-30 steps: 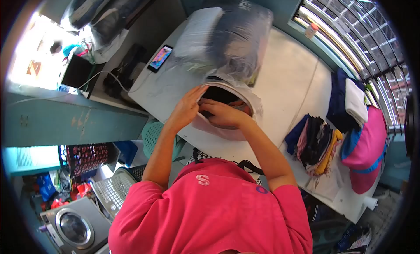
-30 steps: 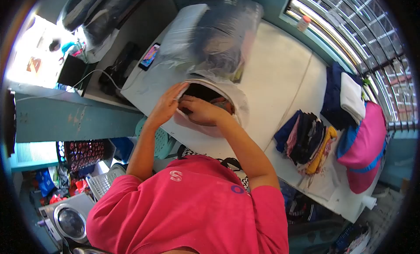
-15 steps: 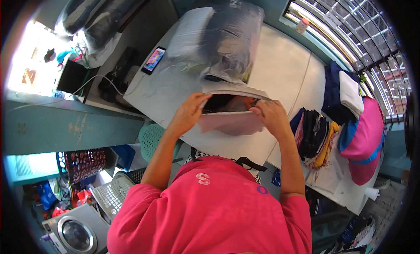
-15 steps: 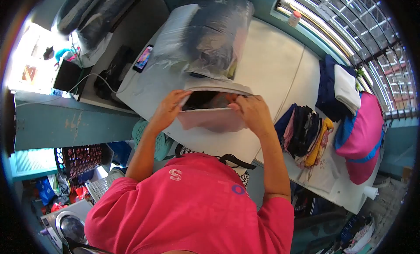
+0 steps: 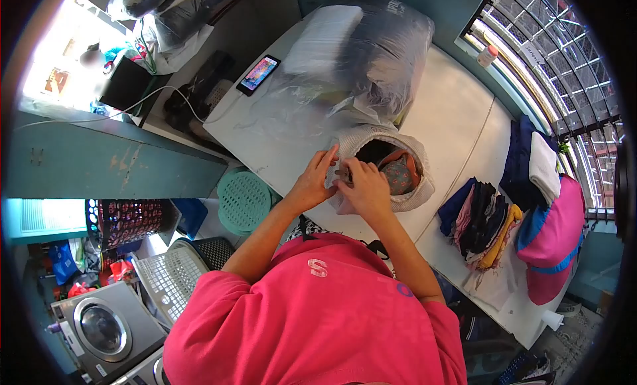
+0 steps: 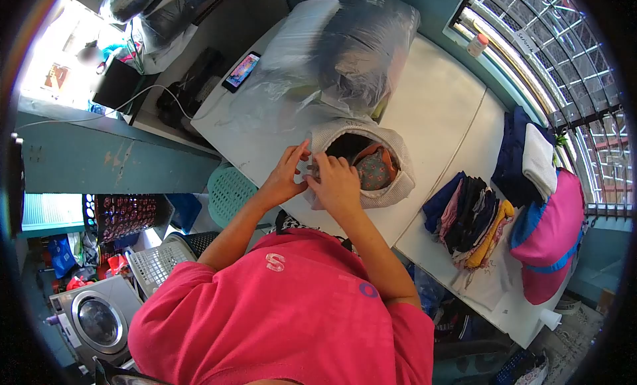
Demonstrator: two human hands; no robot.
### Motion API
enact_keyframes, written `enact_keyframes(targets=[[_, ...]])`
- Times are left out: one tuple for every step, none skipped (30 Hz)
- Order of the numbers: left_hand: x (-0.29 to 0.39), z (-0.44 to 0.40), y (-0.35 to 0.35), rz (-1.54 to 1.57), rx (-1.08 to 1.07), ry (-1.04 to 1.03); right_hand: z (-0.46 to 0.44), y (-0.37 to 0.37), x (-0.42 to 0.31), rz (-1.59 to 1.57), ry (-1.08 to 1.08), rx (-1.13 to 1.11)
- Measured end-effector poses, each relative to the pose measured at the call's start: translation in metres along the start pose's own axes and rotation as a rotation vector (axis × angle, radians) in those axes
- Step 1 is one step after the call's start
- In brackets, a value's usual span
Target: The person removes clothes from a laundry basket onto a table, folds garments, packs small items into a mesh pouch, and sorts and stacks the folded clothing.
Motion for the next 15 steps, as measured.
enact_keyframes(targets=[[-0.005,0.002,-0.003,0.003,-0.003,-0.002,0.000,-0.005,-0.003,0.069,0.018,0.035],[-0.010,0.003,-0.004,0.024,0.026,0.009,0.000,-0.014,-0.002,0.072,0.016,0.039],[-0.015,0.003,-0.004,0.045,0.058,0.018,-0.001,-0.025,-0.003,0.082,0.063,0.058],[-0.018,0.004,-0.004,0.043,0.061,0.009,-0.003,-0.029,-0.004,0.091,0.113,0.078],[-0.021,0.004,-0.003,0.084,0.083,0.012,-0.003,-0.032,-0.002,0.095,0.120,0.088],[-0.022,0.003,-0.001,0.123,0.107,0.011,-0.003,-0.030,-0.001,0.012,0.130,0.095],[-0.022,0.003,0.000,0.118,0.115,-0.002,-0.003,-0.028,0.000,-0.072,0.141,0.101],[-0.025,0.003,0.000,0.242,0.126,0.038,-0.003,-0.026,0.002,-0.069,0.151,0.111],[-0.028,0.004,-0.001,0.368,0.135,0.078,-0.003,-0.022,0.002,-0.084,0.171,0.130],[-0.031,0.004,-0.001,0.364,0.137,0.068,-0.001,-0.019,0.001,-0.099,0.188,0.150],[-0.039,0.004,-0.002,0.442,0.151,0.117,0.000,-0.017,0.000,-0.096,0.192,0.160],[-0.041,0.002,-0.003,0.521,0.165,0.163,0.002,-0.014,-0.002,-0.064,0.225,0.197],[-0.040,0.001,-0.003,0.518,0.163,0.147,0.003,-0.010,-0.004,-0.031,0.259,0.235],[-0.037,0.000,-0.003,0.460,0.167,0.102,0.006,-0.006,-0.006,-0.011,0.276,0.235],[-0.030,-0.001,-0.002,0.402,0.173,0.056,0.007,-0.002,-0.007,-0.004,0.283,0.249]])
Point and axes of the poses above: each hand's wrist, its own z-axis away from the middle knuckle, its own y-axis out of the back of the hand, x = y × z, the point moved 5 cm from there along -z, towards the middle knuckle, and after that the axes turned 15 degrees about z, right-handed, at the moved point
